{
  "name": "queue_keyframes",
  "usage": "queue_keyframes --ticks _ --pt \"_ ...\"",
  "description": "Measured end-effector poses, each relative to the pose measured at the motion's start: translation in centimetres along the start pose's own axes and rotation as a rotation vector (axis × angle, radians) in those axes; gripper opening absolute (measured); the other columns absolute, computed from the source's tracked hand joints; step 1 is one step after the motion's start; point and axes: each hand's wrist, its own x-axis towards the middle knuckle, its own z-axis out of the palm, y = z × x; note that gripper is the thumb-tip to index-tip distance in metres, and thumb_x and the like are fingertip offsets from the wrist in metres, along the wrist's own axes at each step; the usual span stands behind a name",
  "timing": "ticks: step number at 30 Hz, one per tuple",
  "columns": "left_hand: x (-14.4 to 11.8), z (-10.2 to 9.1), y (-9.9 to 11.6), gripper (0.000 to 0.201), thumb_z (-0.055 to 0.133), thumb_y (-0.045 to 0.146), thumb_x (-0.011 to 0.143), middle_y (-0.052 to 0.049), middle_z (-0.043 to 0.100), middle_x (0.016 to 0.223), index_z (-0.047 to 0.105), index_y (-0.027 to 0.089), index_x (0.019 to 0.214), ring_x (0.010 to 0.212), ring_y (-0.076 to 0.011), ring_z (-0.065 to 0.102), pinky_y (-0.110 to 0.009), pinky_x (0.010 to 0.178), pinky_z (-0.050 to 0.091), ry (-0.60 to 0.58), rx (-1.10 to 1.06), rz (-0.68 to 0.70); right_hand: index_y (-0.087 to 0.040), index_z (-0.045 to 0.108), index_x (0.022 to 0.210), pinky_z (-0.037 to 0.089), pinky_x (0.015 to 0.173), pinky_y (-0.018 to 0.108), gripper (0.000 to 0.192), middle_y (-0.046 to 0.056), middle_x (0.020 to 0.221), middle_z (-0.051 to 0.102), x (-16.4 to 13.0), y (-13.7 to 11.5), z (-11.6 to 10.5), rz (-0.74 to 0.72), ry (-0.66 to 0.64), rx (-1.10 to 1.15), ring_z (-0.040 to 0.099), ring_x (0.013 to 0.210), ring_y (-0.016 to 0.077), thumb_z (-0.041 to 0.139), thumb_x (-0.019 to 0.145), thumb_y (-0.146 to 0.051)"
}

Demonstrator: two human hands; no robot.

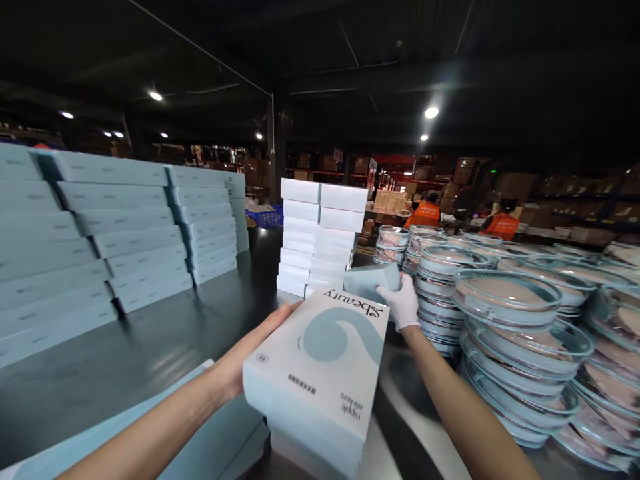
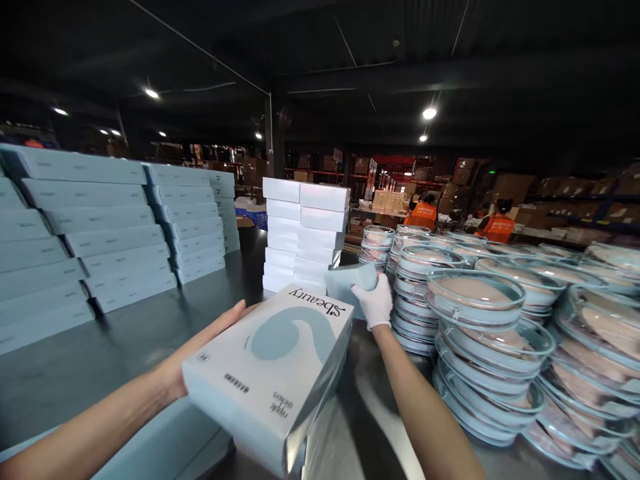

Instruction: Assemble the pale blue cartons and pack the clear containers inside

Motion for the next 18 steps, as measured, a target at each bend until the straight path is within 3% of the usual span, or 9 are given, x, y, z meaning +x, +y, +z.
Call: queue_keyframes --ticks 4,6,8,11,13,15,18 --pt "-1.4 -0.9 1.1 0.072 0.086 0.073 0.059 -0.012 0.076 0.121 0.075 0.022 0.108 0.127 -0.0417 0.061 -0.044 0.098 0.051 0.21 0.126 0.158 -0.019 0.06 0.125 0.047 0.099 0.05 0.067 0.012 0.118 0.069 -2.0 -9.6 -8.9 -0.296 0.172 -0.184 0.062 0.113 0.0374 0.082 0.063 -0.036" --pt "-2.4 -1.6 1.6 0.069 0.088 0.074 0.054 -0.012 0.072 0.13 0.074 0.024 0.1 0.14 -0.0417 0.049 -0.046 0.108 0.043 0.254 0.108 0.197 -0.02 0.061 0.124 0.045 0.1 0.05 0.063 0.012 0.117 0.069 -4.6 -14.9 -12.5 -0.512 0.219 -0.308 0.061 0.114 0.0384 0.077 0.066 -0.036" --pt "-3.4 -2.1 2.0 0.069 0.087 0.075 0.053 -0.012 0.067 0.139 0.074 0.024 0.097 0.147 -0.0401 0.041 -0.047 0.114 0.037 0.276 0.095 0.223 -0.017 0.062 0.122 0.045 0.096 0.05 0.054 0.014 0.112 0.07 -8.0 -19.4 -14.4 -0.769 0.217 -0.516 0.062 0.109 0.0382 0.073 0.072 -0.034" --pt "-4.4 -2.4 2.4 0.068 0.083 0.075 0.06 -0.016 0.062 0.146 0.072 0.023 0.103 0.148 -0.0396 0.04 -0.05 0.116 0.037 0.281 0.073 0.216 -0.012 0.055 0.135 0.042 0.096 0.053 0.059 0.021 0.131 0.066 -13.3 -23.7 -13.7 -1.023 0.028 -0.848 0.058 0.115 0.0398 0.071 0.08 -0.027" --pt "-4.9 -2.3 2.5 0.067 0.075 0.076 0.071 -0.018 0.057 0.151 0.07 0.022 0.111 0.15 -0.0393 0.039 -0.051 0.116 0.037 0.273 0.057 0.202 -0.008 0.048 0.145 0.041 0.096 0.054 0.068 0.025 0.144 0.058 -16.5 -24.9 -11.9 -1.029 -0.142 -0.954 0.056 0.118 0.0403 0.071 0.083 -0.022" --pt "-5.1 -2.1 2.7 0.069 0.062 0.077 0.082 -0.019 0.049 0.159 0.066 0.022 0.123 0.153 -0.0381 0.035 -0.052 0.119 0.035 0.244 0.042 0.194 -0.005 0.05 0.144 0.043 0.094 0.054 0.065 0.027 0.141 0.061 -18.9 -25.2 -10.6 -0.989 -0.243 -0.99 0.058 0.114 0.0399 0.07 0.087 -0.028" --pt "-5.3 -1.6 3.3 0.078 0.04 0.079 0.092 -0.019 0.041 0.165 0.056 0.021 0.142 0.156 -0.037 0.03 -0.055 0.123 0.028 0.148 0.035 0.184 -0.01 0.058 0.14 0.043 0.097 0.054 0.062 0.022 0.139 0.064 -20.4 -24.2 -11.3 -0.928 -0.297 -0.846 0.058 0.12 0.0404 0.065 0.092 -0.049"
